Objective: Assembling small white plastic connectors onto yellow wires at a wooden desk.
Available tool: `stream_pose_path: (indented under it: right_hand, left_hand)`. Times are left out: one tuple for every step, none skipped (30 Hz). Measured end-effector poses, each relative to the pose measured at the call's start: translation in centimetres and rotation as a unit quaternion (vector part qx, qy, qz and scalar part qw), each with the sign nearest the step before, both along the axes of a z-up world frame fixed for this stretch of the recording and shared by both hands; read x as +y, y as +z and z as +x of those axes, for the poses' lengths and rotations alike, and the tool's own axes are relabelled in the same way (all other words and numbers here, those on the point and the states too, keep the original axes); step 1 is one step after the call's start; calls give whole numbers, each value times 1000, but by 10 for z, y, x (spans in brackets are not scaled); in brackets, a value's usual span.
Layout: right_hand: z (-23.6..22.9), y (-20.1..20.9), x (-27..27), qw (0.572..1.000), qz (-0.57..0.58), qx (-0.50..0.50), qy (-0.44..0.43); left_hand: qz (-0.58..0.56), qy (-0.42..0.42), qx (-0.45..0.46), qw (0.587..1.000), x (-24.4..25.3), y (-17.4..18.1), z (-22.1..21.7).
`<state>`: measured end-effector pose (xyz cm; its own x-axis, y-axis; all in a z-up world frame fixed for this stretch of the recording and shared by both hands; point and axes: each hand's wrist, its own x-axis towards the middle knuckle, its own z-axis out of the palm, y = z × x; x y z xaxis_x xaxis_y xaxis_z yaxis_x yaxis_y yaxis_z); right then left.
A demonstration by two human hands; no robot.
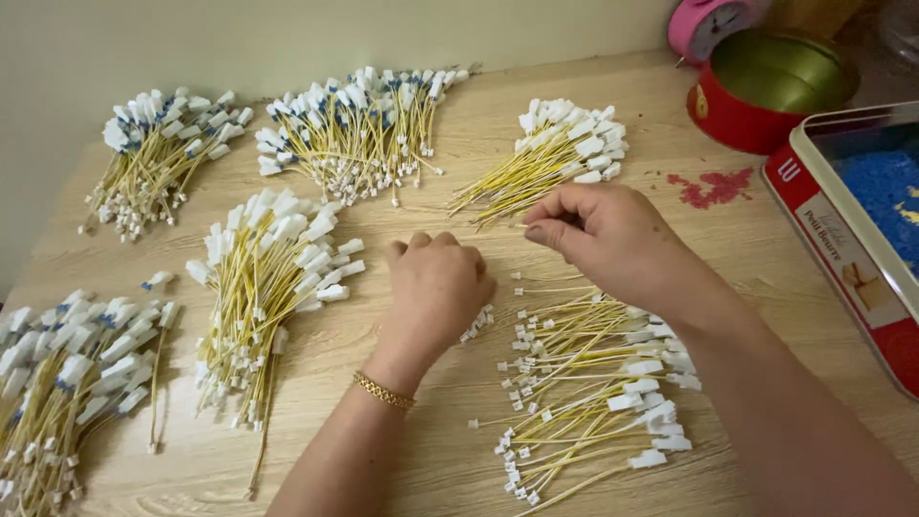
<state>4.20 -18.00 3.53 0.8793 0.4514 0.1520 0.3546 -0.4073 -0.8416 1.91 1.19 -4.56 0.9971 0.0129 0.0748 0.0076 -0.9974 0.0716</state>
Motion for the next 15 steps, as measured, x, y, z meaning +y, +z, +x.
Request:
stream_pose_path:
  right_hand:
    - [2, -1, -1, 1000, 0, -2, -1]
    - [3, -1, -1, 1000, -24, 4, -5]
    - [5, -1, -1, 999, -48, 10, -10]
    - [4, 0, 0, 999, -48, 6, -9]
    - [2, 2, 0, 998, -52, 25, -14]
    - [1, 4, 0, 997, -56, 41, -18]
    - [3, 1, -1, 998, -56, 34, -17]
    - [5, -2, -2, 998, -43, 48, -13]
    - [8, -5, -3, 998, -30, 62, -10]
    - [7, -5, -3, 998, -29, 57, -9]
    - [7, -5, -3, 997, -10, 71, -9]
    - [6, -6, -3, 996, 8, 86, -10]
    - [6, -3, -3, 997, 8, 81, -10]
    - [5, -2, -3, 996, 14, 91, -10]
    - [4, -1, -4, 995, 20, 101, -11]
  left_hand:
    - [0, -1, -2, 1000, -1, -3, 2]
    - [18, 7, -9, 1000, -2, -6, 4]
    - [35, 16, -15, 999, -2, -8, 7]
    - [35, 17, -20, 999, -1, -13, 7]
    - [22, 5, -34, 999, 0, -18, 8]
    - [9, -6, -50, 999, 1, -22, 9]
    - [9, -4, -57, 998, 5, -18, 8]
    - [-42, -5, -59, 997, 8, -14, 7]
    - [-93, -6, -60, 994, 11, -10, 6]
    - [-93, -6, -66, 993, 13, 4, 2]
    - [-221, 11, -39, 975, 15, 17, -2]
    - [-345, 26, -11, 938, 16, 31, -6]
    - [-345, 24, -15, 938, 14, 34, -6]
    - [-477, 21, -20, 879, 12, 35, -6]
    - [-598, 17, -24, 801, 10, 37, -6]
